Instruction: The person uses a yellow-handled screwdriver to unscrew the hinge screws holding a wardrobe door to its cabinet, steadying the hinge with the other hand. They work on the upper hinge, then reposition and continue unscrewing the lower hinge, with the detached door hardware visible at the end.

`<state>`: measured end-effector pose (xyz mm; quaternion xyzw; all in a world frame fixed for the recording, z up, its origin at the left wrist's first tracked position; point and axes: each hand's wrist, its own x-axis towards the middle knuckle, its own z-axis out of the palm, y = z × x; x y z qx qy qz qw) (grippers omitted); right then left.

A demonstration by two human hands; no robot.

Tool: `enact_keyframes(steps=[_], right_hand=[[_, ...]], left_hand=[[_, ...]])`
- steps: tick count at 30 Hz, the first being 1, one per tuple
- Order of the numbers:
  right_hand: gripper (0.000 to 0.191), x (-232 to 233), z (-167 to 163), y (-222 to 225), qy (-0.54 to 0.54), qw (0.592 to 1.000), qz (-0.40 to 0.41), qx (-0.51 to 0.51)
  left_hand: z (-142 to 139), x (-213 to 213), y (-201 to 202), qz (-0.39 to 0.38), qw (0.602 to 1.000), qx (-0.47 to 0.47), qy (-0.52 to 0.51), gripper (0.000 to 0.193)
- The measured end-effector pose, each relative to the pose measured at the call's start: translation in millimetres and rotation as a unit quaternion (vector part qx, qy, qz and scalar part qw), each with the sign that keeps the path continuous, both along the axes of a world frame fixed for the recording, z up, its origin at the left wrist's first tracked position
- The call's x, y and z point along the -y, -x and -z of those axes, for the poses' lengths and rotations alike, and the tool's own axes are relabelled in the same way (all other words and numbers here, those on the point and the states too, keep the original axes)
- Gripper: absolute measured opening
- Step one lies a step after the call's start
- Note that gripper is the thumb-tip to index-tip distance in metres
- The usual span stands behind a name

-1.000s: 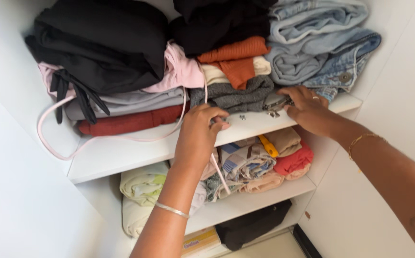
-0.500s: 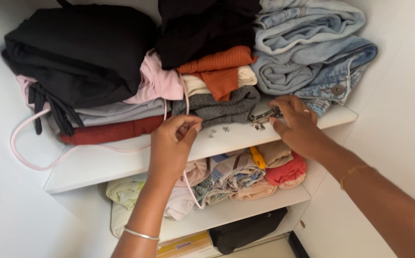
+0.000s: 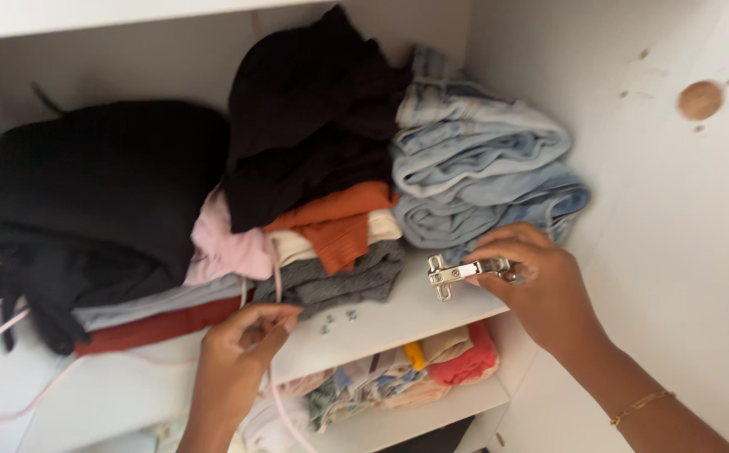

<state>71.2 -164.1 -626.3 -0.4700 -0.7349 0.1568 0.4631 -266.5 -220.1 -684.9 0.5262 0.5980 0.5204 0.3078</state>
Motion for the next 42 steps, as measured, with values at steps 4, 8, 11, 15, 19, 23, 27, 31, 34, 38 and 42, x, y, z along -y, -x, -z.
enact_keyframes(steps=[4, 8, 11, 15, 19, 23, 27, 31, 34, 38, 42], right_hand=[[0.032, 13.4, -23.5, -10.4, -0.069, 0.996, 0.05, -0.025], [0.032, 36.9, -42.0, -14.5, -0.175, 0.977, 0.118, -0.006], [0.031, 51.9, -53.8, -15.9, -0.197, 0.953, 0.227, 0.05], [0.029, 67.9, -59.9, -15.0, -0.289, 0.916, 0.263, 0.095], [0.029, 76.7, -65.1, -19.7, -0.344, 0.871, 0.311, 0.163], [0.027, 67.6, -75.0, -28.4, -0.192, 0.927, 0.318, 0.061], [0.04, 56.0, -84.3, -40.5, -0.251, 0.929, 0.255, 0.091], [0.056, 51.1, -90.1, -52.7, -0.283, 0.934, 0.192, 0.105], [0.053, 49.3, -99.1, -62.9, -0.29, 0.913, 0.243, 0.156], [0.05, 44.9, -109.7, -68.2, -0.262, 0.891, 0.309, 0.204], [0.051, 45.7, -118.6, -72.5, -0.34, 0.752, 0.397, 0.4]], left_hand=[[10.1, -2.9, 2.4, -0.003, 1.0, 0.006, -0.02, 0.019], [5.5, -8.5, -19.8, -0.008, 0.975, -0.076, -0.207, 0.027], [-15.1, -25.1, -79.8, 0.056, 0.948, -0.093, -0.298, 0.024], [-62.4, -30.1, -155.2, 0.192, 0.911, -0.078, -0.357, 0.036], [-109.3, -28.2, -198.3, 0.188, 0.825, -0.11, -0.521, 0.04], [-135.9, -48.8, -212.9, 0.184, 0.789, -0.205, -0.549, 0.026], [-144.1, -77.7, -218.6, 0.209, 0.783, -0.219, -0.543, 0.021], [-152.2, -103.0, -230.1, 0.211, 0.788, -0.192, -0.546, 0.016], [-158.2, -117.7, -243.5, 0.214, 0.792, -0.184, -0.542, 0.018], [-163.5, -133.3, -261.4, 0.207, 0.787, -0.168, -0.557, 0.016], [-162.3, -141.0, -276.2, 0.207, 0.794, -0.13, -0.556, 0.017]])
